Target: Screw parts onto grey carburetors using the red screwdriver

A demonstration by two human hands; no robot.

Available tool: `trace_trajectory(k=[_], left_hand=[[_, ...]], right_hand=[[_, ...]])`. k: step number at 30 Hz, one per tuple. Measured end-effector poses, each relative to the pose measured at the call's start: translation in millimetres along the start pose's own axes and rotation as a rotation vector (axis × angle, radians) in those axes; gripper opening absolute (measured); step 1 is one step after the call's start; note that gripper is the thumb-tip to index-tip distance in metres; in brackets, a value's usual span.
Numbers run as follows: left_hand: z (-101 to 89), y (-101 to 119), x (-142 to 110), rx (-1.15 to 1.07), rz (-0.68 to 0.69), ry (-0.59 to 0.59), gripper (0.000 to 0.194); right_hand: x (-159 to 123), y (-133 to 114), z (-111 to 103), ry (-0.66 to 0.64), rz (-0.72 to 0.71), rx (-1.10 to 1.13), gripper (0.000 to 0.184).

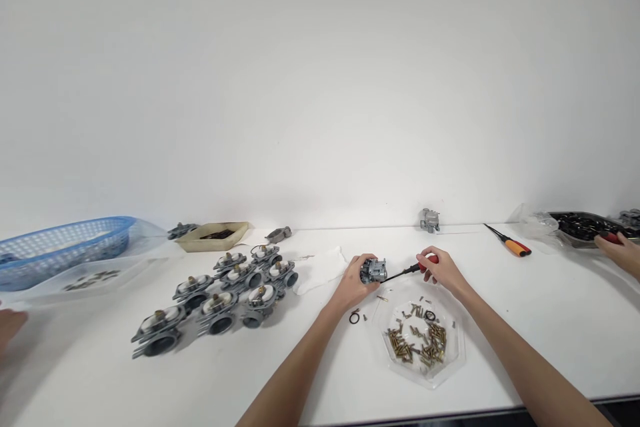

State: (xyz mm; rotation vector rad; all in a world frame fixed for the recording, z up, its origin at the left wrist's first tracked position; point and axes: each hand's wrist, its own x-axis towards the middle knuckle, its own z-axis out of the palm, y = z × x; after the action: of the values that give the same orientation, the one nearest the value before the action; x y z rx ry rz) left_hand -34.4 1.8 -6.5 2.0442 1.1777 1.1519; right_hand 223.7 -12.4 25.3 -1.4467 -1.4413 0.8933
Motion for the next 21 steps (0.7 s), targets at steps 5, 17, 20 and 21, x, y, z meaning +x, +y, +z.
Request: trace_trajectory(k=[5, 17, 20, 21], left_hand=[[-2.9, 3.7, -2.5, 0.103, -0.015, -0.08, 0.062], [-6.0, 3.6, -0.5, 0.169, -0.04, -0.018, 0.055], [-5.6, 1.7, -0.1, 0.056, -0.093, 0.031, 0.052], [-5.6, 1.2, 0.3, -0.003, -0.118, 0.045, 0.05]], right_hand=[[0.9, 1.5, -3.3, -0.045, 0.052, -0.023, 0.04], [0.1, 1.9, -4.9, -0.098, 0.089, 0.029, 0.038], [-0.7, 1.6, -4.2, -0.075, 0.011, 0.04, 0.044], [-1.3, 1.0, -4.1, -0.061, -0.028, 0.063, 0.042]])
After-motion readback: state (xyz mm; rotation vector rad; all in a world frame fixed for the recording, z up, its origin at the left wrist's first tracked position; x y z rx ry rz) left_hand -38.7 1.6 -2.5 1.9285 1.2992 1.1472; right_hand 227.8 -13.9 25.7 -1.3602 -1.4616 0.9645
